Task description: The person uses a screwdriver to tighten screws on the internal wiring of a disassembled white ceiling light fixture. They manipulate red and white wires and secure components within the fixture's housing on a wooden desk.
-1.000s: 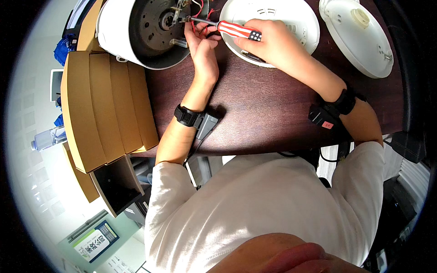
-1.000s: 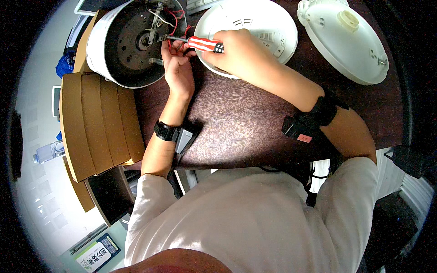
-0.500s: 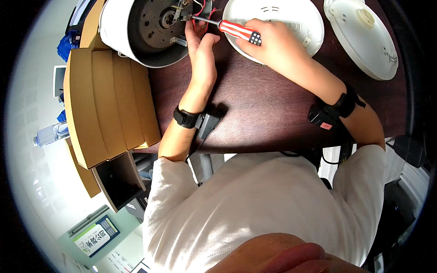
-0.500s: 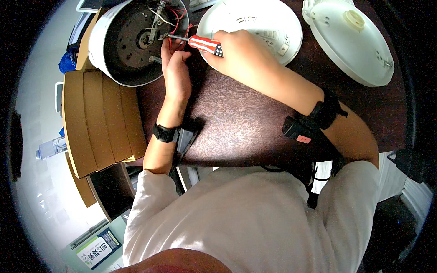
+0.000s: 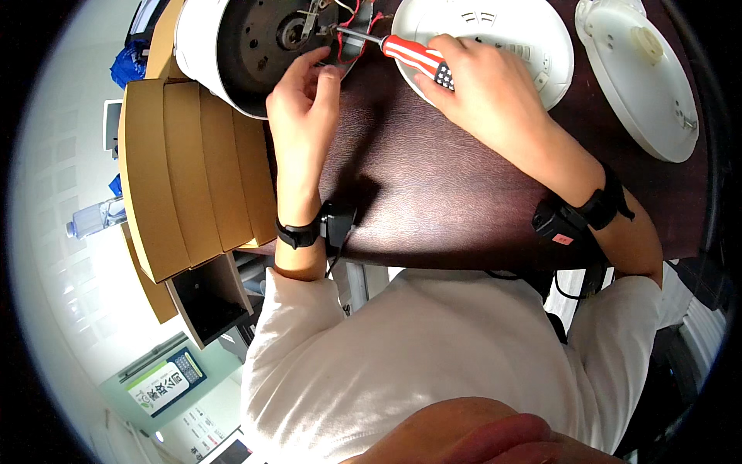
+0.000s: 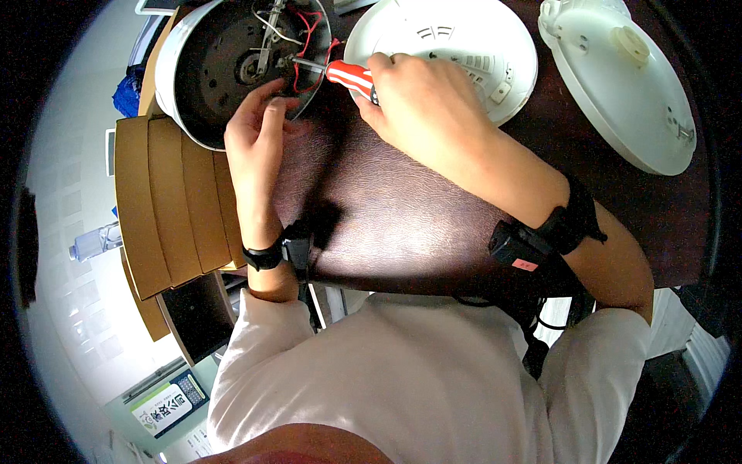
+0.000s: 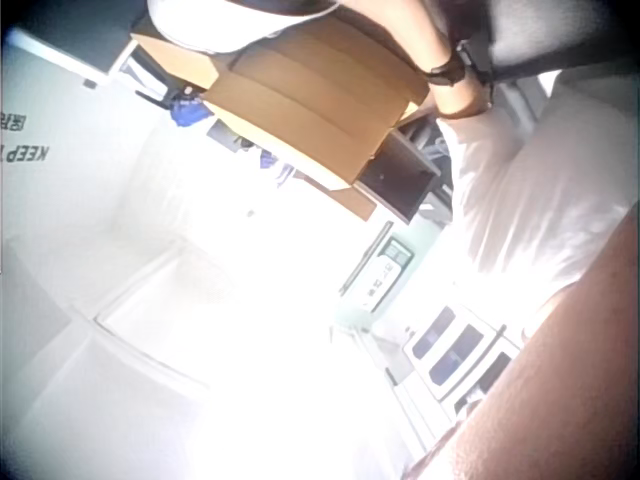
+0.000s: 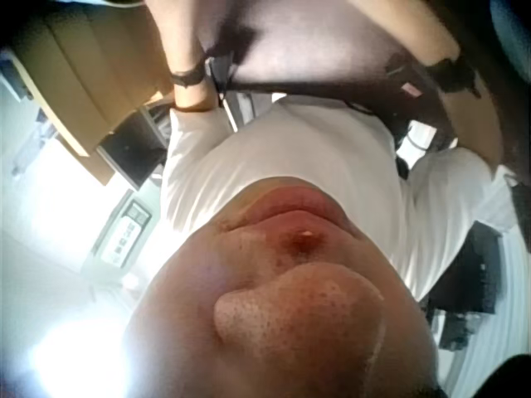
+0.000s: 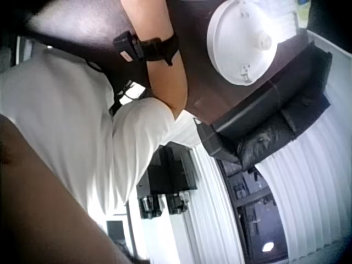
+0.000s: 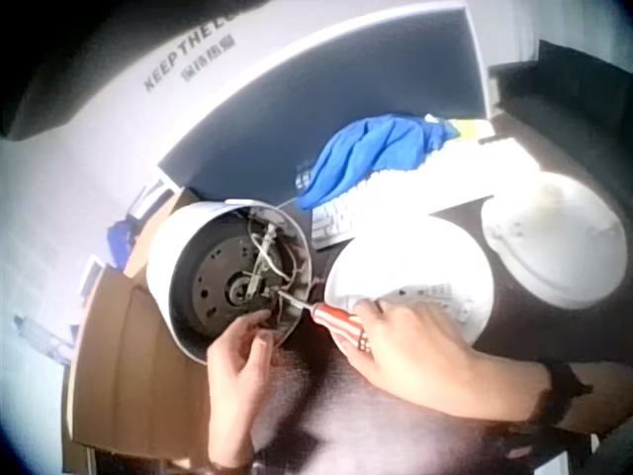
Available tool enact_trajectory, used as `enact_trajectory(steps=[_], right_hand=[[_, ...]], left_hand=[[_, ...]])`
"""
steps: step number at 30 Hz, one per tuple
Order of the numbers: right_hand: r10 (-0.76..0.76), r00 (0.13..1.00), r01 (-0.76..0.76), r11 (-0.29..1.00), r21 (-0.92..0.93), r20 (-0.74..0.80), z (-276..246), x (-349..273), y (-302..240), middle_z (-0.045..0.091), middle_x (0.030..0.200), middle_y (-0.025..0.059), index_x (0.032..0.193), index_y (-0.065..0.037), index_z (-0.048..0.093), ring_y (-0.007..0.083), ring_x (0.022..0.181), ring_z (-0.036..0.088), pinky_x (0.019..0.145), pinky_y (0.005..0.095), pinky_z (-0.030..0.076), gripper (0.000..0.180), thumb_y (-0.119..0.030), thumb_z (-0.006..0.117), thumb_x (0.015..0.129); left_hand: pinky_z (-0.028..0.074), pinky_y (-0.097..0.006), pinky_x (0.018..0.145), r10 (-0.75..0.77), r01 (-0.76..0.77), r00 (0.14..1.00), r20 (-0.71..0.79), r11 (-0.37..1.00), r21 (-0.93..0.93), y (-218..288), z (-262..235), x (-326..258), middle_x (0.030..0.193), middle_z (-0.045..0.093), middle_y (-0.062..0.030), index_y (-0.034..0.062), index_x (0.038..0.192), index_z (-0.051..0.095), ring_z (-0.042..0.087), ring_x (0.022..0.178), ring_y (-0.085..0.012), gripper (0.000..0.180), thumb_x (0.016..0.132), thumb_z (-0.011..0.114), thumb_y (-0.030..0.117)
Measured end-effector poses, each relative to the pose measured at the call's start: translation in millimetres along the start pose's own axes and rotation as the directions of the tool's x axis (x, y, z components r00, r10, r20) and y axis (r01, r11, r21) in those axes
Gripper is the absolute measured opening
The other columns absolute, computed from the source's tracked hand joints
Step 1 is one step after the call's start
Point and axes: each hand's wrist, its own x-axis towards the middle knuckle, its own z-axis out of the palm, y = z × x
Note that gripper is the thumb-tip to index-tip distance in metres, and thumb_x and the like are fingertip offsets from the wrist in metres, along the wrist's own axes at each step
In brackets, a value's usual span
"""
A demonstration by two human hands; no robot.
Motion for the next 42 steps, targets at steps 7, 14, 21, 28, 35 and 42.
enact_trajectory(steps=[7, 14, 21, 28, 35, 42], right_hand=[[-0.035, 0.999, 0.034, 0.997, -0.076, -0.017, -2, 0, -3, 0.062, 0.067, 0.0133, 0.082, -0.002, 0.059, 0.0281, 0.058, 0.064, 0.053, 0.0385, 0.053, 0.022, -0.022, 0.066, 0.079], [0.083, 0.993, -0.088, 0.995, 0.048, 0.087, -4, 2, -5, 0.064, 0.072, 0.0162, 0.097, -0.003, 0.059, 0.0318, 0.064, 0.065, 0.059, 0.0380, 0.053, 0.027, -0.024, 0.066, 0.081], [0.139, 0.983, -0.173, 0.924, 0.341, 0.123, 4, 5, 3, 0.060, 0.065, 0.0153, 0.089, -0.002, 0.062, 0.0250, 0.052, 0.058, 0.053, 0.0335, 0.045, 0.023, -0.024, 0.066, 0.082], [0.215, 0.932, -0.336, 0.814, 0.474, 0.292, 8, 10, 7, 0.062, 0.066, 0.0090, 0.088, 0.000, 0.064, 0.0127, 0.057, 0.056, 0.055, 0.0299, 0.045, 0.027, -0.026, 0.066, 0.083], [0.284, 0.875, -0.478, 0.640, 0.602, 0.393, 17, 11, 13, 0.062, 0.060, 0.0087, 0.087, -0.001, 0.069, 0.0147, 0.052, 0.056, 0.053, 0.0318, 0.044, 0.031, -0.029, 0.069, 0.076], [0.304, 0.754, -0.656, 0.352, 0.667, 0.582, 2, 11, 3, 0.050, 0.064, -0.0036, 0.100, 0.000, 0.063, -0.0010, 0.043, 0.033, 0.038, 0.0176, 0.022, 0.032, -0.027, 0.066, 0.082]], left_hand=[[0.048, -0.030, 0.069, 0.494, -0.400, 0.862, -0.115, 0.801, 0.445, -4, 9, 10, 0.100, 0.062, -0.0171, -0.0003, 0.118, 0.057, 0.061, 0.075, -0.0227, 0.036, 0.082, 0.055, 0.004], [0.049, -0.041, 0.071, 0.538, -0.410, 0.841, -0.061, 0.707, 0.577, -21, 17, 22, 0.083, 0.063, -0.0176, -0.0005, 0.118, 0.056, 0.060, 0.078, -0.0322, 0.038, 0.080, 0.055, 0.005], [0.050, -0.041, 0.063, 0.458, -0.340, 0.886, -0.074, 0.751, 0.566, -24, 18, 28, 0.072, 0.062, -0.0159, 0.0019, 0.114, 0.056, 0.061, 0.067, -0.0336, 0.036, 0.078, 0.054, 0.003], [0.049, -0.043, 0.061, 0.477, -0.357, 0.876, -0.070, 0.739, 0.572, -27, 19, 30, 0.069, 0.061, -0.0175, 0.0021, 0.113, 0.054, 0.061, 0.066, -0.0349, 0.035, 0.078, 0.053, 0.001], [0.048, -0.033, 0.057, 0.516, -0.382, 0.854, -0.061, 0.704, 0.598, -34, 19, 34, 0.061, 0.061, -0.0077, 0.0004, 0.120, 0.050, 0.062, 0.057, -0.0230, 0.039, 0.081, 0.047, 0.003], [0.048, -0.032, 0.057, 0.506, -0.371, 0.860, -0.065, 0.709, 0.600, -33, 20, 32, 0.061, 0.061, -0.0084, 0.0000, 0.121, 0.051, 0.062, 0.057, -0.0223, 0.041, 0.080, 0.046, 0.002]])
